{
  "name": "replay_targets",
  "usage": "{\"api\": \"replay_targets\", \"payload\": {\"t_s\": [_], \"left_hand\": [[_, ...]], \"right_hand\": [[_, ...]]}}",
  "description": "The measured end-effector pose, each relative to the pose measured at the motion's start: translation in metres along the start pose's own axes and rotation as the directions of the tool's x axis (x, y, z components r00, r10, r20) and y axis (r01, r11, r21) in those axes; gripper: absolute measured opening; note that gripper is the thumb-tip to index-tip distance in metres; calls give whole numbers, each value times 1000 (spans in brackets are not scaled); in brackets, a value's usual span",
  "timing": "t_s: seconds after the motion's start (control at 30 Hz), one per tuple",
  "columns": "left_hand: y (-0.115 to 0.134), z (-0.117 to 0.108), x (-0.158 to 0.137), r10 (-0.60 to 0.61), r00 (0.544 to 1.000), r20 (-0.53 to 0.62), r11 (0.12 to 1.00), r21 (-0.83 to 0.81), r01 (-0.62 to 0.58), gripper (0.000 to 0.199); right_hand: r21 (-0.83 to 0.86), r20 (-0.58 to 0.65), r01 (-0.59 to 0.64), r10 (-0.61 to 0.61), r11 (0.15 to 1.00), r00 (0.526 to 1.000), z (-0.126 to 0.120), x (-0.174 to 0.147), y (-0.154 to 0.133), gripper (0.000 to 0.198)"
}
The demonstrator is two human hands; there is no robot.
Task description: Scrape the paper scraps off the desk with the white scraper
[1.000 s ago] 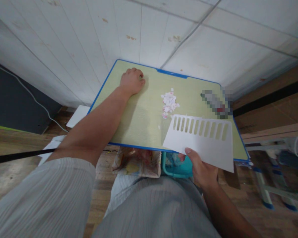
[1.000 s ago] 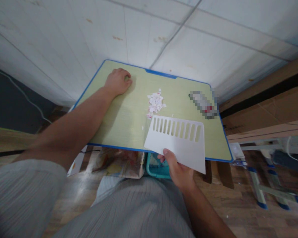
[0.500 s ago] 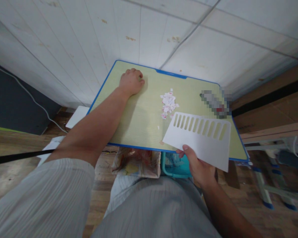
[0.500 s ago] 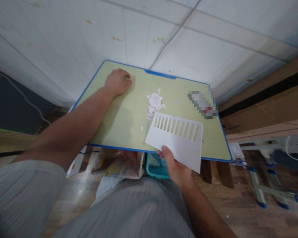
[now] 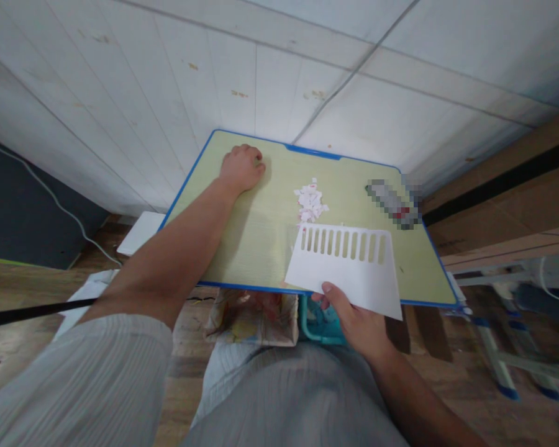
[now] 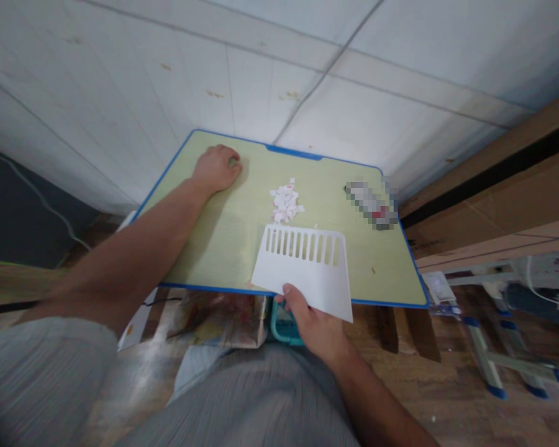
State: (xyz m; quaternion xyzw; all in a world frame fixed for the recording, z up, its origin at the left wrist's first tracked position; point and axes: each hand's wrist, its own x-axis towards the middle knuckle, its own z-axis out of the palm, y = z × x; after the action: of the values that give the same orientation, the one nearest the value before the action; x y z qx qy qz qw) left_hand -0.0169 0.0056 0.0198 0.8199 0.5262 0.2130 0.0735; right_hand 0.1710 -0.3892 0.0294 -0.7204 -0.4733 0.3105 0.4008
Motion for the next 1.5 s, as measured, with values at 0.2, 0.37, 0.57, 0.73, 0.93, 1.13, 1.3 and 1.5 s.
{"api": "replay_targets", "payload": {"t_s": [0.2,0.37,0.57,0.73,0.93,1.13,1.3,1.5], "left_hand": [[-3,6,4,-4,1000,-26,1000,-23,3,37],[-3,6,5,1,1000,-19,999,-35,-2,36],[-2,5,3,3,1000,-7,999,-35,-4,37],[1,2,1,-1,1000,17,1000,-17,1,39],[6,-2,-2,-19,999,32,1000,-9,19,44],[5,0,-2,-20,1000,24,1000,-3,20,43],[4,-2,-4,-24,999,29,1000,-15,24,44],[3,-2,-5,-20,1000,18,1000,3,20,43]], "right_hand": [[89,-21,-36,38,995,999,-3,-1,-16,49],[53,-41,-2,4,999,999,-1,-1,-14,47],[68,-45,-30,33,997,998,0,-4,-12,45],[126,-32,-60,65,990,997,1,-8,-11,43],[180,-61,-42,54,983,997,-2,-6,-8,36],[149,-156,36,-12,988,988,-9,19,-4,43],[70,-127,83,-73,994,989,-4,40,-8,48],[0,-71,90,-90,996,993,1,53,-6,54]]}}
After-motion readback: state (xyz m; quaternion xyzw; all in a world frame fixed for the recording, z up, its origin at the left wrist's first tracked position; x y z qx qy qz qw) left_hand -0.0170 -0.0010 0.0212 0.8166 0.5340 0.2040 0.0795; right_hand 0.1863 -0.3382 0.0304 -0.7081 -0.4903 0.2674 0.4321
